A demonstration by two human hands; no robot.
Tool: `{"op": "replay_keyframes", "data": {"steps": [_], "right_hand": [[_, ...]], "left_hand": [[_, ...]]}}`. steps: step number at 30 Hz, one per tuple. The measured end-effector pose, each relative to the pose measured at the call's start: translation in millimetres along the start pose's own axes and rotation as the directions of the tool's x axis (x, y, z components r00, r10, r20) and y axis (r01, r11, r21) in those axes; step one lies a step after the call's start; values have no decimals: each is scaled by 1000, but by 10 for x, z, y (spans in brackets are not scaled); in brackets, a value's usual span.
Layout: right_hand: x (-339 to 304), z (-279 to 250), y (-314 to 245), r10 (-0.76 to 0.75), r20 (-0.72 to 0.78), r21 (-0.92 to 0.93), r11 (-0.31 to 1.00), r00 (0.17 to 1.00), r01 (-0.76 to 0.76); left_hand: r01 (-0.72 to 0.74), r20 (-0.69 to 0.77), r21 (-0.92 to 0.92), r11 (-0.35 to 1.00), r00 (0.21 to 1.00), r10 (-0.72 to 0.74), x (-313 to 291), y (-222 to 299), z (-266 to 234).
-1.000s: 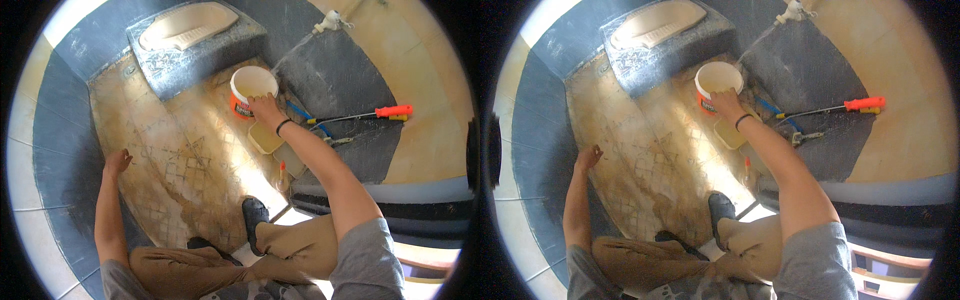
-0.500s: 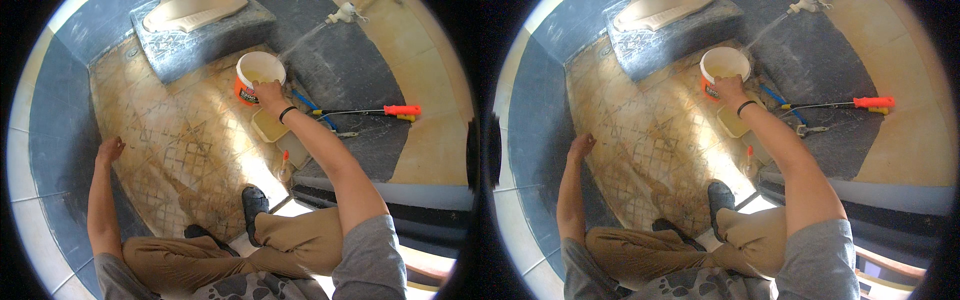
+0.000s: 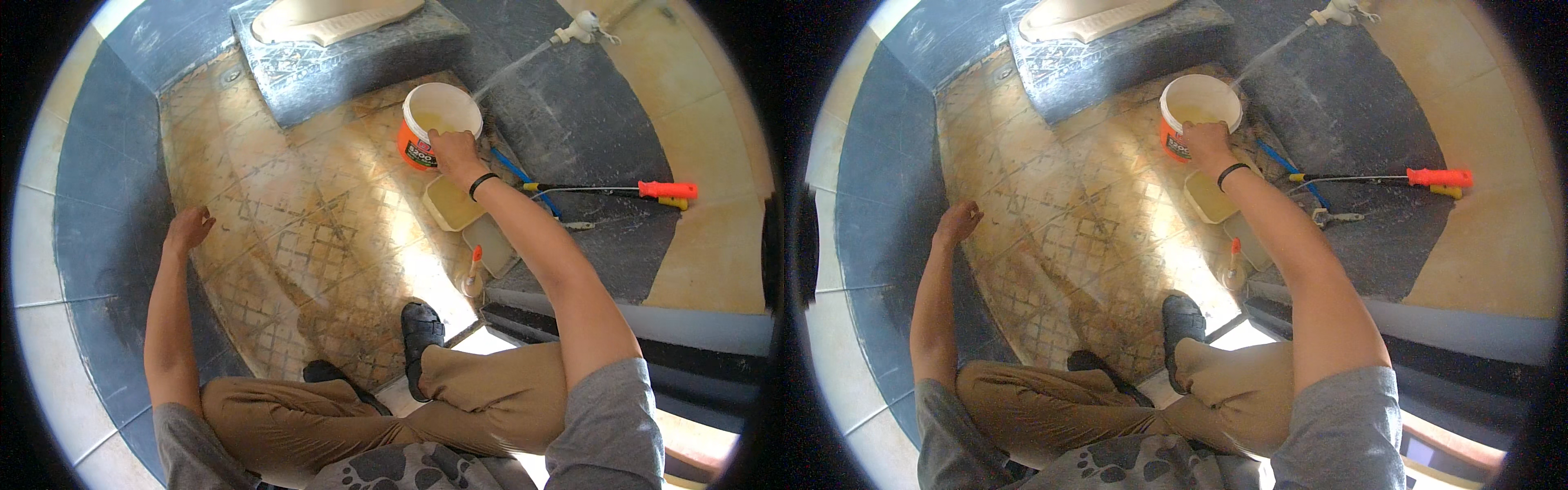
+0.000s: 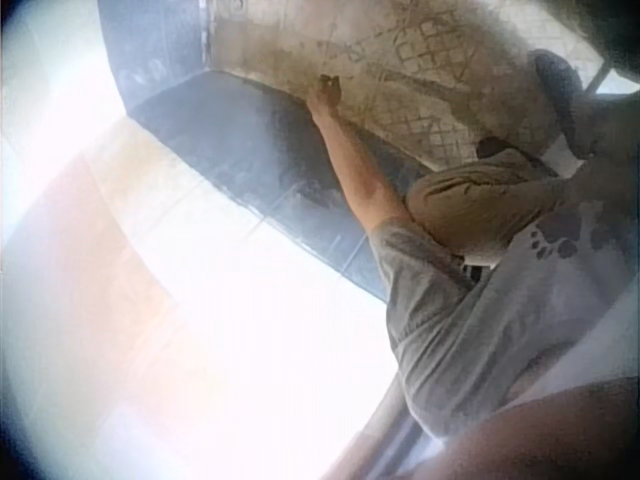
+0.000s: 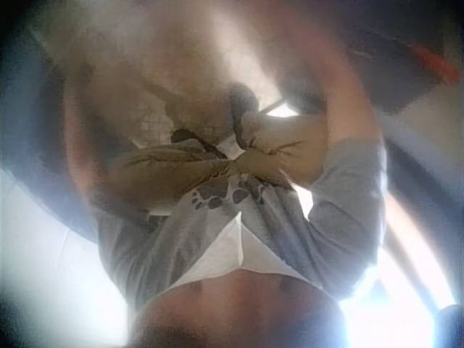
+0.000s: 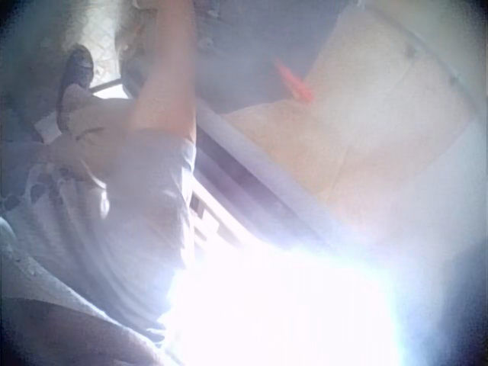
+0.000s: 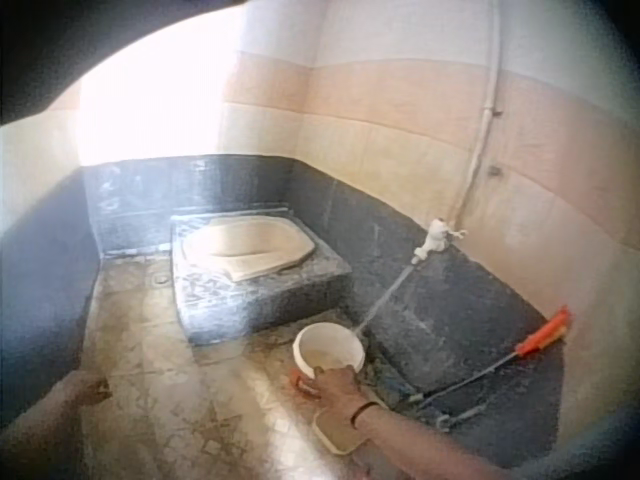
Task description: The person applies a red liquid coating to a floor and lower wall area using a brush, while also managing water in a bucket and a small tray.
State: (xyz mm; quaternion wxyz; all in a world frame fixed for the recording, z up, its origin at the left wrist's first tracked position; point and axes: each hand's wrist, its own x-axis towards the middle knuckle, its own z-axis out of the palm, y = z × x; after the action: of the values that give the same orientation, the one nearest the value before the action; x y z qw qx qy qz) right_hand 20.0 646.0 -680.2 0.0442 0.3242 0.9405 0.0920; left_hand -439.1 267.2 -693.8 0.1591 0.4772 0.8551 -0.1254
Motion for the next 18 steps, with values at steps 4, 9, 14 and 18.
{"op": "replay_keyframes", "data": {"steps": [4, 9, 14, 18], "right_hand": [[-10, 25, 42, -36, -18, -34, 999, 999, 36], [4, 18, 6, 7, -21, -43, 999, 1000, -8], [3, -19, -8, 25, 4, -36, 999, 1000, -25], [-15, -71, -18, 18, 21, -36, 999, 1000, -17]], "left_hand": [[-4, -2, 8, 1000, 1000, 4, -30, 5, -34], [28, -7, 0, 1000, 1000, -28, -50, 23, -40], [1, 6, -6, 1000, 1000, -1, 8, 0, -7], [13, -12, 3, 1000, 1000, -13, 19, 38, 21]]}}
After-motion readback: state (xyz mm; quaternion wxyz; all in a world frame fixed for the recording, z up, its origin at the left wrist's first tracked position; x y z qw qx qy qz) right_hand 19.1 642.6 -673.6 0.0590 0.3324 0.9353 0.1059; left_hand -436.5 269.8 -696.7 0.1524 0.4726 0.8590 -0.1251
